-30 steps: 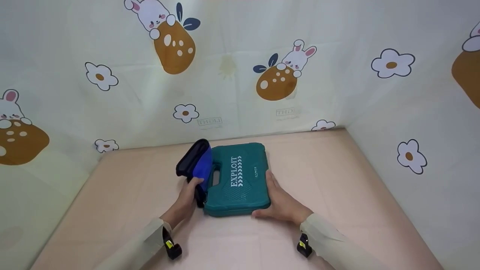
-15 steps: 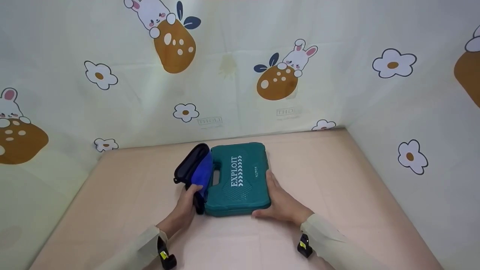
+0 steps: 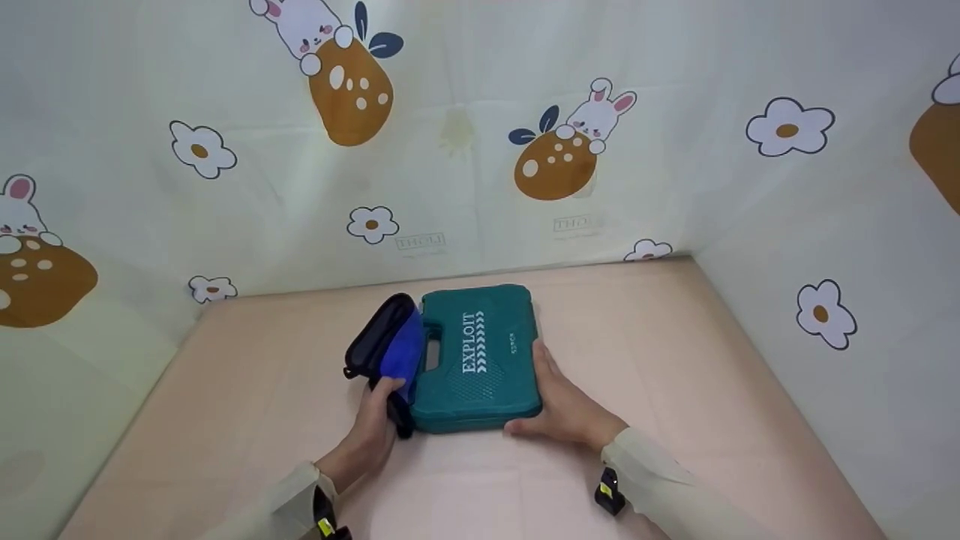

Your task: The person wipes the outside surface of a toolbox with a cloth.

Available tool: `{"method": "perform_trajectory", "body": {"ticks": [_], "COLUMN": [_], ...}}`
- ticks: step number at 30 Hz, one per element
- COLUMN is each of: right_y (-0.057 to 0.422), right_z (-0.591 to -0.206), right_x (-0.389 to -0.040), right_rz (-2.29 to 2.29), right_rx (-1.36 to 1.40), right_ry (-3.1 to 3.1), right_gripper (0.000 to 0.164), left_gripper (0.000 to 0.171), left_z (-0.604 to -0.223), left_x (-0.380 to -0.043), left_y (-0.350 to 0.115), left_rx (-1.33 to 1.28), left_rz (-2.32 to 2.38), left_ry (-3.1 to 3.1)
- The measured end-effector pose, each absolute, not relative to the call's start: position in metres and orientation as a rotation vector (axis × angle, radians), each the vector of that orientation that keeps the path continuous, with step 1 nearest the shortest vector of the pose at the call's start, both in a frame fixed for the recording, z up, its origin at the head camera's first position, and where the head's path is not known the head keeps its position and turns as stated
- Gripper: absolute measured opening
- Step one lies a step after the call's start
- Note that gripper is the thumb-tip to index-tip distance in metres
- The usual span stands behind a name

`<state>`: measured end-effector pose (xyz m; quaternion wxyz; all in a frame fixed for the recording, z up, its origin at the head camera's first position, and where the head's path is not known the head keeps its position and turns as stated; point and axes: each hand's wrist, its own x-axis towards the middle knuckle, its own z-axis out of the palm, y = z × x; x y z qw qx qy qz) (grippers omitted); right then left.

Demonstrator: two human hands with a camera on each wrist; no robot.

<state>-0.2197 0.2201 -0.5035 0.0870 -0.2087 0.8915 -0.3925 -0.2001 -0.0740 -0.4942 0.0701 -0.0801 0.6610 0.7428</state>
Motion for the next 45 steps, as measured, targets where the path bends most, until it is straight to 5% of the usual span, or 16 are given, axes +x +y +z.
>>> {"method": "perform_trajectory", "body": {"ticks": [18,27,41,45], "right_y": [0.225,0.222,0.156,0.140], "right_z": [-0.492,-0.462,-0.433,-0.430], "right_x": [-0.223,-0.234,-0.243,-0.245], "right_rz": [-1.127,-1.231,-1.596,-1.588], "right_rx": [-0.611,-0.485,-0.675,-0.805], "right_ry": [2.629,2.642,2.442,2.383], "right_gripper": [0.137,0.105,0.082,0.095], "left_gripper": [0.077,0.071,0.069,0.072], "left_z": [-0.488,-0.465,-0.424,-0.421], "left_x": [-0.207,-0.229,-0.240,-0.236], "left_y": [-0.079,-0.089,-0.044,-0.029], "left_rx": [-0.356,-0.320,-0.034,0.158], "left_rz": [2.215,2.279,2.311,2.307], "left_ry": [2.022,2.089,1.993,1.860]}}
